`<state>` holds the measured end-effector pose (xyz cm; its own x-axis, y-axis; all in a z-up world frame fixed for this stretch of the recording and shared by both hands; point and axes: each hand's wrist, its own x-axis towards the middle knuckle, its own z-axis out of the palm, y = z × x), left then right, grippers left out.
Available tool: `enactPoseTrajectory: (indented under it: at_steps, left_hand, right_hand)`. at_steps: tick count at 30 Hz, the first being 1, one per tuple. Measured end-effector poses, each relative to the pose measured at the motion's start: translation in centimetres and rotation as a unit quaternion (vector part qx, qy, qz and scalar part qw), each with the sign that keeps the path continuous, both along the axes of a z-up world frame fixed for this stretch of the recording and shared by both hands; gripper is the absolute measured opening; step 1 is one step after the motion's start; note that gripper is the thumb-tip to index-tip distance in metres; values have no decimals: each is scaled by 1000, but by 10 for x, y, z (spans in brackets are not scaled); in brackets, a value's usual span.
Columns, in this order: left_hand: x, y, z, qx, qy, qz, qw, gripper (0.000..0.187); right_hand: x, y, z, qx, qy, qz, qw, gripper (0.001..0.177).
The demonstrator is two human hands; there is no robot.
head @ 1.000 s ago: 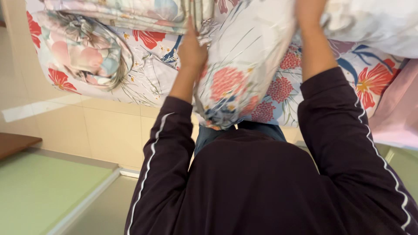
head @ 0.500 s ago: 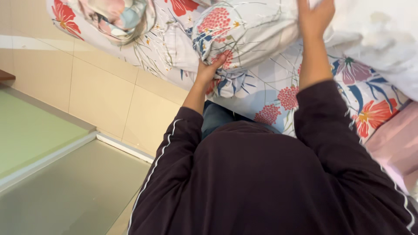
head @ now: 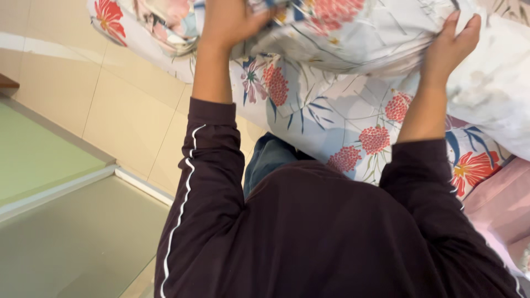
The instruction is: The person inserts a white pillow into a floral-patterned pillowcase on a bed, aligns the corners, and secures the pillowcase by tying its drawstring. The person handles the pillow and pillowcase by hand throughout the task.
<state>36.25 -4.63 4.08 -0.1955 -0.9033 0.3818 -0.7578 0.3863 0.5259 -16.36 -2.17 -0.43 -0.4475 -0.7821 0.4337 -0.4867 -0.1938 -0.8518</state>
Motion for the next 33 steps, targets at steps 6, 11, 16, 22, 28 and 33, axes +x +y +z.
enactPoseTrajectory:
  at_steps: [6,11,16,22,28,33]
  left_hand:
    - [99,105,-41,330,-169,-15,929,27]
    - [200,98,-55,-81,-222,372,898,30]
    - [114,62,-129,-82,120,332,932,53]
    - [-68,80,-216,174,416,242,859,33]
    - [-93,119,-119,16,281,271,920,11]
    - [-152,180,-44,3,191,-32,981,6]
  right_hand:
    - [-8,-12,-22,75,-36,50,995,13]
    - [66,8,15,129,-235,180,946,13]
    - [119,26,28,121,-301,159,933,15]
    - [73,31,-13,63,24,79,995,9]
    - [52,23,-49,-7,160,22,987,13]
    - [59,-14,-62,54,177,-29,982,21]
